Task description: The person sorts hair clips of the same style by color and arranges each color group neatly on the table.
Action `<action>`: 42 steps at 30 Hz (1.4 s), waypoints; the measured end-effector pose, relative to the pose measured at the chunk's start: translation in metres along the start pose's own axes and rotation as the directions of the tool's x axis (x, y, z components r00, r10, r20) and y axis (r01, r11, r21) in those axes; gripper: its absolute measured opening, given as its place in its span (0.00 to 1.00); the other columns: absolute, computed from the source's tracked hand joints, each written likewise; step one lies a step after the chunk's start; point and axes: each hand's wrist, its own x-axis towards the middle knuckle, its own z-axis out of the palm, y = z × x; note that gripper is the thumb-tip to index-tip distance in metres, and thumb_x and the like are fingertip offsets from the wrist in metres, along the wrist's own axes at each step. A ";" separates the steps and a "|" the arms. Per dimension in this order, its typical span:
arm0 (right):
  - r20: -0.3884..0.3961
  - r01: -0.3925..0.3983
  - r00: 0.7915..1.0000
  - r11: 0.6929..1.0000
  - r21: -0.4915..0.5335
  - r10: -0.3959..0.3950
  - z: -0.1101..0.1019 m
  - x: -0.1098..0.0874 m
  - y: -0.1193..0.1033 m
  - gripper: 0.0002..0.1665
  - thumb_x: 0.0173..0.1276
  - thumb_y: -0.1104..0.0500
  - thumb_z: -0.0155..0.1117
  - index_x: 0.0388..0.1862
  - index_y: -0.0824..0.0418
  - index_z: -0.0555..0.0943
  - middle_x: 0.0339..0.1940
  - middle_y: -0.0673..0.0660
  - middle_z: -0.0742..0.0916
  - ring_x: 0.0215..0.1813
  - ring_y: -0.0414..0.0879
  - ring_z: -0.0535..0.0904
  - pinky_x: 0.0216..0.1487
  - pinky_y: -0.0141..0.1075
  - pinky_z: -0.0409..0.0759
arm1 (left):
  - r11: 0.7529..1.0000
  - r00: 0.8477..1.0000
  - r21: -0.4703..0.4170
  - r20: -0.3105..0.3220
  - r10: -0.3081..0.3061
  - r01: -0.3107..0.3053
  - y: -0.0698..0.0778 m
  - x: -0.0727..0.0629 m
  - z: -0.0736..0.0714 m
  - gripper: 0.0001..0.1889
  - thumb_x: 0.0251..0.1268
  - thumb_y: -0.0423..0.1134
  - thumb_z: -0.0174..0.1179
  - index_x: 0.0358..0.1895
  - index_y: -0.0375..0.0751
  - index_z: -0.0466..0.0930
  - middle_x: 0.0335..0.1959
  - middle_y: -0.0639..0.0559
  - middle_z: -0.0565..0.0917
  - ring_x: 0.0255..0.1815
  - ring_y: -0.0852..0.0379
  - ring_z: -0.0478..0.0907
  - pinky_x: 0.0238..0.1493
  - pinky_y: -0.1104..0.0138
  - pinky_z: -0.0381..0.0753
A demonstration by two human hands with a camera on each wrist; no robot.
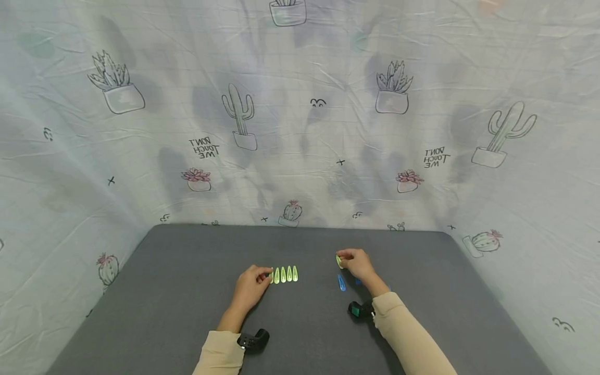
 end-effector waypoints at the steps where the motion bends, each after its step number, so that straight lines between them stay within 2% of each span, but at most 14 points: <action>1: -0.002 -0.013 1.000 1.000 0.023 0.013 0.000 -0.001 -0.001 0.16 0.62 0.69 0.61 0.50 0.66 0.82 0.43 0.61 0.85 0.44 0.51 0.81 0.41 0.40 0.79 | 1.000 1.000 0.000 -0.001 0.000 0.000 0.000 0.000 0.000 0.09 0.56 0.33 0.66 0.41 0.42 0.87 0.25 0.55 0.74 0.24 0.65 0.67 0.28 0.69 0.67; 6: -0.016 -0.045 0.999 0.992 0.121 0.048 0.002 -0.006 -0.004 0.17 0.62 0.70 0.60 0.51 0.67 0.82 0.42 0.61 0.85 0.42 0.48 0.80 0.40 0.37 0.79 | 1.000 1.000 0.001 -0.005 0.000 0.000 0.000 0.000 0.000 0.09 0.56 0.33 0.66 0.40 0.41 0.87 0.24 0.55 0.73 0.24 0.65 0.66 0.28 0.69 0.66; 13: -0.010 0.000 1.000 0.974 0.226 0.002 0.007 -0.010 -0.009 0.17 0.63 0.71 0.59 0.52 0.70 0.81 0.42 0.63 0.85 0.43 0.45 0.80 0.41 0.34 0.79 | 1.000 1.000 0.007 -0.014 0.007 -0.006 0.000 0.001 0.000 0.09 0.55 0.33 0.66 0.40 0.41 0.87 0.24 0.56 0.73 0.24 0.65 0.66 0.28 0.70 0.66; 17: 0.009 0.028 0.999 0.958 0.285 -0.032 0.008 -0.020 -0.023 0.18 0.63 0.73 0.59 0.53 0.74 0.79 0.43 0.67 0.83 0.44 0.47 0.79 0.43 0.37 0.79 | 1.000 1.000 0.007 -0.012 0.009 -0.008 0.000 0.000 0.000 0.09 0.55 0.33 0.67 0.40 0.42 0.87 0.24 0.56 0.74 0.24 0.65 0.67 0.28 0.69 0.67; 21: 0.034 0.041 0.998 0.943 0.329 -0.056 0.014 -0.026 -0.029 0.18 0.62 0.73 0.59 0.52 0.74 0.79 0.41 0.68 0.83 0.41 0.45 0.78 0.41 0.36 0.79 | 1.000 1.000 0.007 -0.015 0.008 -0.007 0.000 0.000 0.000 0.08 0.55 0.33 0.67 0.40 0.42 0.87 0.24 0.55 0.74 0.24 0.65 0.67 0.28 0.69 0.66; 24: 0.044 0.059 0.996 0.945 0.321 -0.077 0.023 -0.025 -0.026 0.17 0.62 0.72 0.60 0.51 0.72 0.80 0.40 0.65 0.83 0.39 0.41 0.78 0.37 0.33 0.78 | 1.000 1.000 0.009 -0.015 0.008 -0.008 0.000 0.000 0.000 0.08 0.55 0.33 0.67 0.40 0.42 0.87 0.24 0.55 0.74 0.24 0.65 0.67 0.28 0.69 0.66; 27: 0.059 0.075 0.994 0.949 0.305 -0.097 0.031 -0.027 -0.029 0.18 0.62 0.71 0.60 0.52 0.72 0.80 0.41 0.66 0.83 0.39 0.42 0.78 0.34 0.35 0.76 | 1.000 1.000 0.016 -0.015 0.007 -0.007 0.001 -0.001 0.000 0.09 0.55 0.33 0.67 0.40 0.42 0.87 0.24 0.55 0.74 0.24 0.65 0.67 0.28 0.69 0.66; 31: 0.072 0.102 0.989 0.949 0.298 -0.129 0.043 -0.028 -0.034 0.18 0.62 0.72 0.61 0.51 0.74 0.79 0.39 0.67 0.83 0.39 0.45 0.78 0.34 0.37 0.76 | 1.000 1.000 0.024 -0.018 0.006 -0.006 0.000 -0.001 0.000 0.09 0.55 0.33 0.67 0.40 0.42 0.87 0.24 0.55 0.74 0.24 0.64 0.67 0.28 0.69 0.67; 35: 0.089 0.122 0.984 0.950 0.287 -0.153 0.054 -0.028 -0.039 0.17 0.61 0.72 0.61 0.50 0.74 0.80 0.37 0.66 0.83 0.37 0.43 0.78 0.34 0.35 0.77 | 1.000 1.000 0.022 -0.020 0.010 -0.009 0.000 -0.002 0.000 0.09 0.55 0.34 0.67 0.40 0.42 0.87 0.24 0.55 0.74 0.24 0.64 0.67 0.28 0.69 0.67; 42: 0.089 0.098 0.988 0.957 0.273 -0.127 0.071 -0.028 -0.044 0.18 0.58 0.73 0.64 0.49 0.72 0.81 0.35 0.63 0.84 0.35 0.40 0.78 0.35 0.31 0.77 | 1.000 1.000 0.021 -0.015 0.012 -0.011 0.000 -0.001 0.000 0.09 0.55 0.34 0.67 0.40 0.42 0.87 0.25 0.56 0.74 0.24 0.64 0.67 0.28 0.69 0.67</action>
